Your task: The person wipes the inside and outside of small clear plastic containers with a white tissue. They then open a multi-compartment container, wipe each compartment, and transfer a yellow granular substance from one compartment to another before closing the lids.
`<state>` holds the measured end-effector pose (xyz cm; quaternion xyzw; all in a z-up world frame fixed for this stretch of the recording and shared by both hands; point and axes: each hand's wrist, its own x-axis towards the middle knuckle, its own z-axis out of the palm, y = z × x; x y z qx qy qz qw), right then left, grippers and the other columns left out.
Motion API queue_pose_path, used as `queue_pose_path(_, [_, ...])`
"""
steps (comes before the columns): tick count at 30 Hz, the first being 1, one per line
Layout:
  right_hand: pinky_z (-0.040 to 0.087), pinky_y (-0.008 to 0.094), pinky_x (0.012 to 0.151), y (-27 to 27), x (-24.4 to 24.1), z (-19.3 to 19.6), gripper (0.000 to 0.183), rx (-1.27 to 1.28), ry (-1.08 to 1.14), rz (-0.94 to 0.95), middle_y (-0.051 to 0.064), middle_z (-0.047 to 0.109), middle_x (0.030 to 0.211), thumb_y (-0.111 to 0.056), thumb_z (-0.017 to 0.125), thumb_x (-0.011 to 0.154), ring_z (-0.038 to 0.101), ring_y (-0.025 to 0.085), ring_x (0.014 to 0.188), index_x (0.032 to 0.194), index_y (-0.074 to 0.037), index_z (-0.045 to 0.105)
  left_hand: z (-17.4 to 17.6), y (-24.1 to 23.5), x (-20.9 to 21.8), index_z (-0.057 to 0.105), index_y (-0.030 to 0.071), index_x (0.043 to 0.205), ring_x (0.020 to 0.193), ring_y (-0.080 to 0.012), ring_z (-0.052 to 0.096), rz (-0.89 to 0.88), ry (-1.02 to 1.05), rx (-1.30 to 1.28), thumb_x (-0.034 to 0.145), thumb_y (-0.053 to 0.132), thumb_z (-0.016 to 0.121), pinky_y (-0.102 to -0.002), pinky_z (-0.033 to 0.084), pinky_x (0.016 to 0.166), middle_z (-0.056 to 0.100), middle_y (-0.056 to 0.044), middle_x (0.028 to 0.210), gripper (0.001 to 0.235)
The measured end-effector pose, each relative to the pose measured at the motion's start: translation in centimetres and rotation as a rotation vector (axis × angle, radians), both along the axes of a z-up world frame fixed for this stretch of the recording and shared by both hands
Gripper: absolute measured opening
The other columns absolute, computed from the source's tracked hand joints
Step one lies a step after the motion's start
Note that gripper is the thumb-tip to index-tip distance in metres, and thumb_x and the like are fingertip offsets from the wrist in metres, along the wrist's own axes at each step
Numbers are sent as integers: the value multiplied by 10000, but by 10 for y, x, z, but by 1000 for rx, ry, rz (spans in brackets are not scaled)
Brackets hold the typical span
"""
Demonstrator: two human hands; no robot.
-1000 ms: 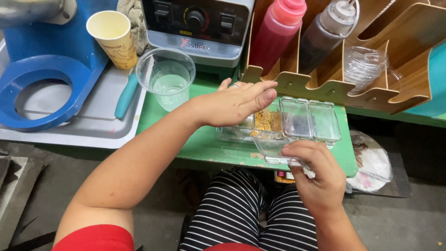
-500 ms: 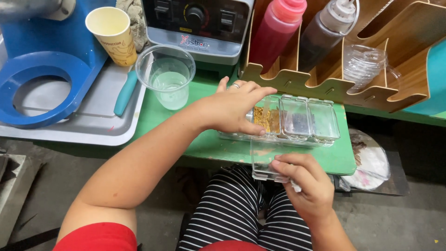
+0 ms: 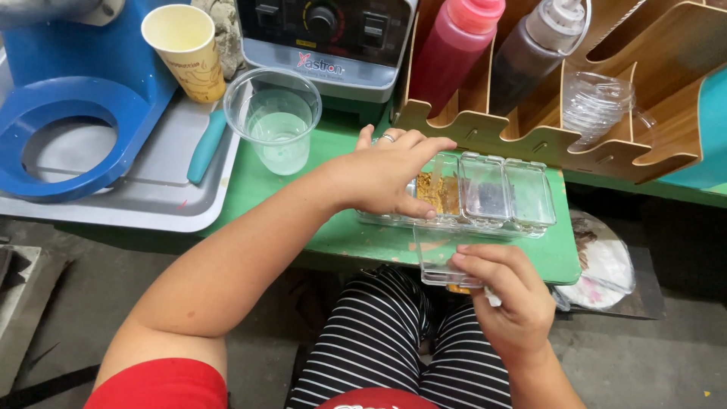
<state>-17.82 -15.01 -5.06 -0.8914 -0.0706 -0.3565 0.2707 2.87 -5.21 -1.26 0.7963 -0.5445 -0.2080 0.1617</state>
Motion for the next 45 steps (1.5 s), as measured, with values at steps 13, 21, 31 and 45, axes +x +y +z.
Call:
queue_pose_path(13, [529, 286, 810, 2, 0, -10, 171, 80, -85, -82, 155, 640, 943, 111, 543, 837, 642, 232, 854, 919, -5, 638, -2, 0, -1, 212, 234, 1405, 1319, -306, 222, 18, 0, 5, 748, 484, 668, -649, 29, 1022, 334, -92, 1365, 838])
queue_pose_path(21, [528, 290, 796, 0, 5, 3, 160, 34, -48, -39, 148, 645, 919, 112, 534, 845, 638, 237, 841, 899, -1, 633, 1, -4, -1, 210, 260, 1404, 1296, -325, 245, 3, -33, 72, 752, 493, 663, -684, 55, 1002, 322, -96, 1354, 827])
queue_pose_path(31, [515, 273, 798, -3, -2, -3, 309, 84, 12, -38, 122, 650, 939, 189, 496, 736, 636, 217, 856, 899, -27, 644, 1, -3, 0, 213, 249, 1401, 1287, -328, 260, 13, -23, 58, 730, 518, 656, -658, 51, 1013, 322, -102, 1356, 848])
queue_pose_path(45, [528, 335, 761, -13, -2, -65, 165, -77, -222, 64, 160, 584, 1007, 57, 571, 838, 600, 278, 859, 969, -7, 648, -1, -3, 0, 220, 244, 1404, 1303, -322, 238, 25, -18, 59, 713, 546, 648, -659, 61, 1006, 305, -82, 1389, 866])
